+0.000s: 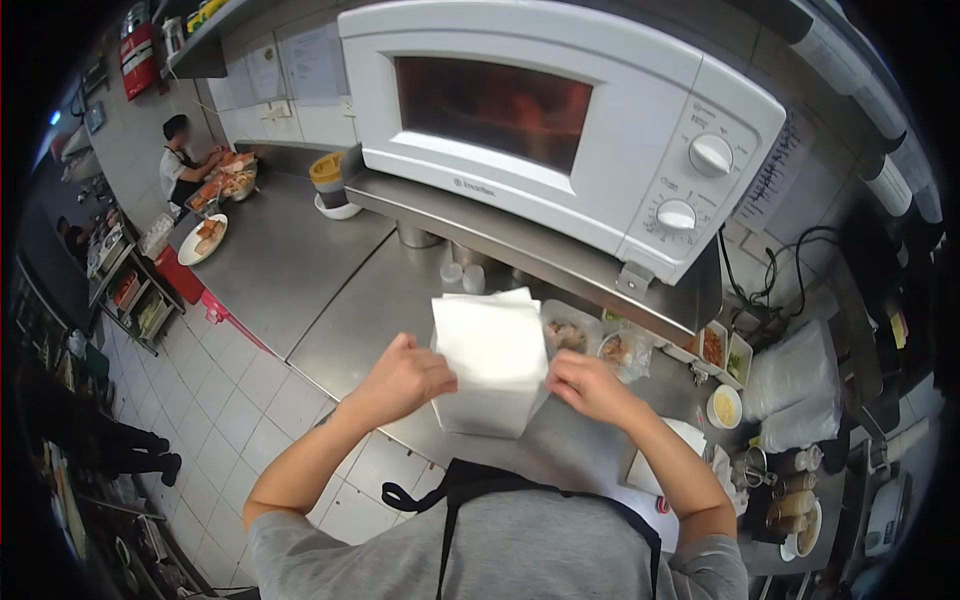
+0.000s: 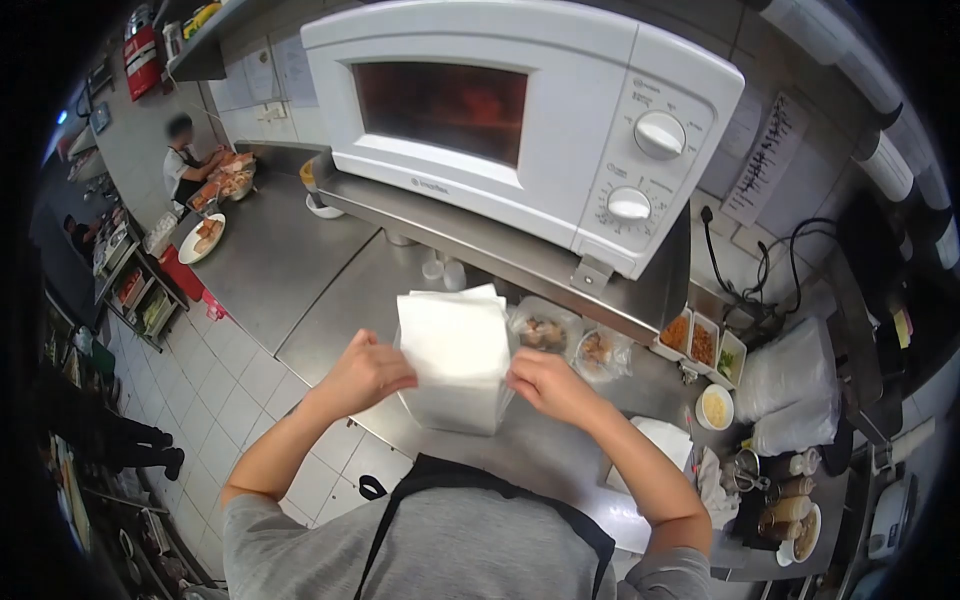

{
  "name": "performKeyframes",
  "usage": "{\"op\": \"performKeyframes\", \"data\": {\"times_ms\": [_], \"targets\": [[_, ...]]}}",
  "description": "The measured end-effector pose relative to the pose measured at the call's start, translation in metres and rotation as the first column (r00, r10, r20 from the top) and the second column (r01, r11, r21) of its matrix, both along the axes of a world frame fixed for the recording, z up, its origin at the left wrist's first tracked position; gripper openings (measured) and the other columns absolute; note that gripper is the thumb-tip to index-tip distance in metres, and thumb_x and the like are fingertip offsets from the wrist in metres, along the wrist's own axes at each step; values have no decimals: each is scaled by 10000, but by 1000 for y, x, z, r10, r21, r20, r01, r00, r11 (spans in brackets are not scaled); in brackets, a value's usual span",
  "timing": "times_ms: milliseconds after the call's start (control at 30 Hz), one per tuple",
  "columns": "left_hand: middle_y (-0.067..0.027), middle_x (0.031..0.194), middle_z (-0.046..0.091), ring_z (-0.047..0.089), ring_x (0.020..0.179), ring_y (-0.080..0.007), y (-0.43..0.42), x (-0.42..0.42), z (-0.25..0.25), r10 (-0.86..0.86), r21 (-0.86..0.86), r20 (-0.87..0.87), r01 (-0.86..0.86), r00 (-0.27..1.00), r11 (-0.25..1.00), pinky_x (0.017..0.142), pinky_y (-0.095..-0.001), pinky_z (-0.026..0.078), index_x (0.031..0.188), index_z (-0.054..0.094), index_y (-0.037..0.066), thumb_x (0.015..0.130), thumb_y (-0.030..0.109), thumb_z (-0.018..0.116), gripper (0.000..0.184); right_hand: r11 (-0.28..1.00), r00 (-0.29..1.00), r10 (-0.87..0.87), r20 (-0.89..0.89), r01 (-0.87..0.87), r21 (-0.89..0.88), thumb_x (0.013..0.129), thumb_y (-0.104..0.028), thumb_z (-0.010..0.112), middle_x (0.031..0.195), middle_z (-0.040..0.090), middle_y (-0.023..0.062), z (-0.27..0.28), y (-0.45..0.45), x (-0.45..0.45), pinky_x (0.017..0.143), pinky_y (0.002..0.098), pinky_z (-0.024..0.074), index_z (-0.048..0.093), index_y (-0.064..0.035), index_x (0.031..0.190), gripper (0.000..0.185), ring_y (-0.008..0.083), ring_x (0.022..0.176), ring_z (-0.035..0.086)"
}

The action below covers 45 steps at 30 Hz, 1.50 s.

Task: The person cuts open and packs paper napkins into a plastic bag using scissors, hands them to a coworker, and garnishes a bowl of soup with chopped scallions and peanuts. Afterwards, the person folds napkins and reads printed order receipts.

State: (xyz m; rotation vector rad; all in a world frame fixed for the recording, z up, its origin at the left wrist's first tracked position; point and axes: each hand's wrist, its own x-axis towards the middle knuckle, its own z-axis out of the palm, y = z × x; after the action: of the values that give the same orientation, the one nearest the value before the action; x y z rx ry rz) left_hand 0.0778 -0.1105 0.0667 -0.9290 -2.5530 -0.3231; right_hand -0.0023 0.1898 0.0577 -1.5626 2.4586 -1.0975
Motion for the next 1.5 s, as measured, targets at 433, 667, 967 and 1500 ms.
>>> {"op": "performKeyframes", "data": {"times_ms": [433, 667, 967, 1500], "targets": [[-124, 1019, 577, 579, 970, -219, 1, -51, -40, 74, 730, 556, -529, 828, 432, 812, -330, 456, 1075, 610, -24, 806, 214, 716, 374, 909, 914, -384, 131, 399, -121, 850, -319, 633, 1114, 594, 172, -11, -13, -32, 783, 346, 479, 576, -13, 1159, 438, 287, 925, 598], [-60, 1088, 590, 566, 979, -159, 9, -76, -45, 90, 669, 563, -517, 822, 534, 844, -288, 446, 1122, 595, 5, 850, 246, 682, 373, 910, 877, -398, 268, 414, -3, 810, -329, 671, 1111, 562, 170, -46, -40, -70, 854, 350, 458, 562, -11, 1169, 491, 291, 978, 571], [-87, 1220, 548, 511, 1115, -169, -10, -117, -107, -440, 673, 687, -735, 579, 85, 963, -309, 366, 1239, 544, 43, 946, 475, 426, 535, 960, 969, -236, -71, 221, -174, 733, -133, 724, 994, 542, 111, -33, -15, 33, 818, 369, 455, 618, -49, 883, 202, 300, 955, 544], [-134, 1110, 627, 573, 1055, -209, -29, -15, -125, -749, 881, 404, -443, 525, 166, 949, -331, 410, 1169, 578, -44, 996, 420, 324, 557, 992, 946, -11, -325, 51, 113, 786, -447, 623, 1207, 512, 76, -11, -64, 102, 913, 414, 369, 544, -157, 1236, 541, 257, 1056, 501]]}}
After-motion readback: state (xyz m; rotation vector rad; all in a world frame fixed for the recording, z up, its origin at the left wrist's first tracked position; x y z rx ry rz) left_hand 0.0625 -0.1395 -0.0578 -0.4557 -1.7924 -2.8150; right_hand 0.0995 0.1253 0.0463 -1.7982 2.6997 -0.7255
